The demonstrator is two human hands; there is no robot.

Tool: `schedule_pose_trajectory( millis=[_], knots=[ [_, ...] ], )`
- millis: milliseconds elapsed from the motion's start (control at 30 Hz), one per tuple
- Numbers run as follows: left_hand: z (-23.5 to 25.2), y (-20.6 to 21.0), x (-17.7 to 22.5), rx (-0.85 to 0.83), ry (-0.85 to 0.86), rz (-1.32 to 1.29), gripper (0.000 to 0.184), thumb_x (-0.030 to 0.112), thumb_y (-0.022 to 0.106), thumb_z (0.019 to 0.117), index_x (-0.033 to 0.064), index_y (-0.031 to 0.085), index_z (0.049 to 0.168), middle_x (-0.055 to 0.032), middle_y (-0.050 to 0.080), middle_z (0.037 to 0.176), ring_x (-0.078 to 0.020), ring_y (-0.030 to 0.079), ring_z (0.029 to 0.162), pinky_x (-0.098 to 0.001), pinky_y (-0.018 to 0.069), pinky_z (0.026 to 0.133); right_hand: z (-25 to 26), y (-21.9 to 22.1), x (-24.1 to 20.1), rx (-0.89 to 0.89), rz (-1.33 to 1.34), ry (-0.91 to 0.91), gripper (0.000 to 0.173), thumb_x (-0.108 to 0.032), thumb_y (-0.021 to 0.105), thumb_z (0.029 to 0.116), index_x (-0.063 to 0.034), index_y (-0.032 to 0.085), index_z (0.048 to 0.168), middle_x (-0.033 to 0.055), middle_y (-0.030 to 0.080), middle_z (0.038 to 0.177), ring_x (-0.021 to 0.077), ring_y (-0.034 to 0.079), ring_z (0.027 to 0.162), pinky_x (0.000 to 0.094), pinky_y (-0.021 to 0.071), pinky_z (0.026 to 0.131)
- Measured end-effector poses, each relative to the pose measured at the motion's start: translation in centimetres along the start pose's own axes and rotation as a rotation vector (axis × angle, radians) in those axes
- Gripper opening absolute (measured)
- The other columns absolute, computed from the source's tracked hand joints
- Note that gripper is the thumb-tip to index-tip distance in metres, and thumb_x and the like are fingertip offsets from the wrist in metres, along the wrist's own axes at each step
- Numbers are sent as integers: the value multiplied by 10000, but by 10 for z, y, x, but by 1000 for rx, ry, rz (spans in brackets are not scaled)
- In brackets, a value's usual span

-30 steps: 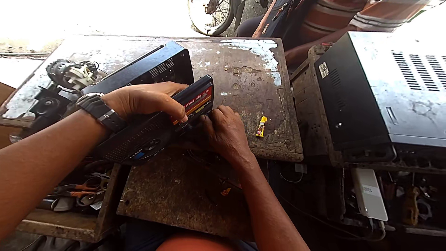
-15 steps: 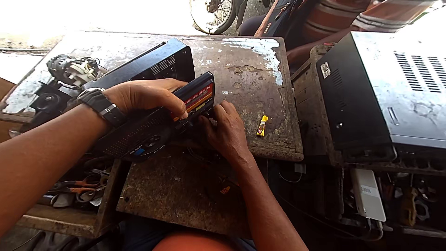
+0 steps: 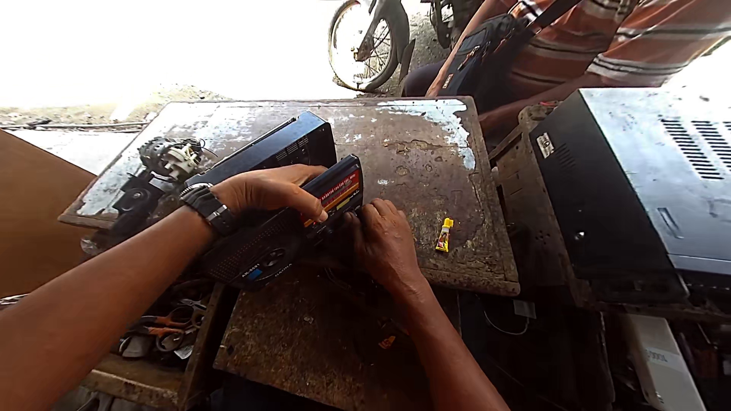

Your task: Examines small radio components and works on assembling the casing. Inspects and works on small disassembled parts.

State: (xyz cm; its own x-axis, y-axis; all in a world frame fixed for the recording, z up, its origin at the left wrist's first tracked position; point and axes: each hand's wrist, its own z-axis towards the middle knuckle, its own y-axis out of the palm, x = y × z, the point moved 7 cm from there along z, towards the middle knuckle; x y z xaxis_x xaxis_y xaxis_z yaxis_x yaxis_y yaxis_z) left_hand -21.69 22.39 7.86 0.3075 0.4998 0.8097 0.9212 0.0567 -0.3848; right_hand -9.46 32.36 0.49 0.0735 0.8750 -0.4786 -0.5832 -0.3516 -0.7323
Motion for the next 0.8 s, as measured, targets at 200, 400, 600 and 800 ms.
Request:
schedule_pose_trajectory(
  millis=[200, 400, 600, 800],
  knots=[
    [-1, 4, 4, 2, -18, 26, 562, 110, 715, 693, 86, 612, 1244, -76, 737, 1013, -147, 721, 852, -322, 611, 715, -1, 3, 0, -19, -59, 16, 516, -403, 387, 1090, -77, 606, 755, 84, 578, 780, 277, 605, 828, 444, 443, 711],
    [0, 2, 2, 14, -17, 28, 577, 120, 723, 662, 90, 623, 1229, -82, 741, 1001, -152, 726, 841, -324, 615, 698, -1, 4, 2, -20, -16, 13, 468, -433, 476, 1061, -60, 628, 822, 102, 580, 830, 297, 606, 862, 453, 479, 730],
    [-3, 1, 2, 50, -52, 24, 590, 123, 723, 655, 100, 617, 1235, -70, 739, 983, -141, 722, 818, -313, 612, 684, 1, -2, -4, 10, 33, -23, 289, -329, 688, 965, -51, 632, 906, 118, 572, 948, 313, 581, 956, 456, 493, 789],
    [-4, 0, 3, 61, -45, 17, 522, 110, 704, 654, 90, 645, 1172, -83, 738, 940, -145, 719, 768, -307, 606, 637, 1, -10, -11, 96, 51, -104, 167, -175, 773, 870, -64, 660, 924, 116, 606, 1024, 316, 591, 1026, 468, 510, 813]
  ],
)
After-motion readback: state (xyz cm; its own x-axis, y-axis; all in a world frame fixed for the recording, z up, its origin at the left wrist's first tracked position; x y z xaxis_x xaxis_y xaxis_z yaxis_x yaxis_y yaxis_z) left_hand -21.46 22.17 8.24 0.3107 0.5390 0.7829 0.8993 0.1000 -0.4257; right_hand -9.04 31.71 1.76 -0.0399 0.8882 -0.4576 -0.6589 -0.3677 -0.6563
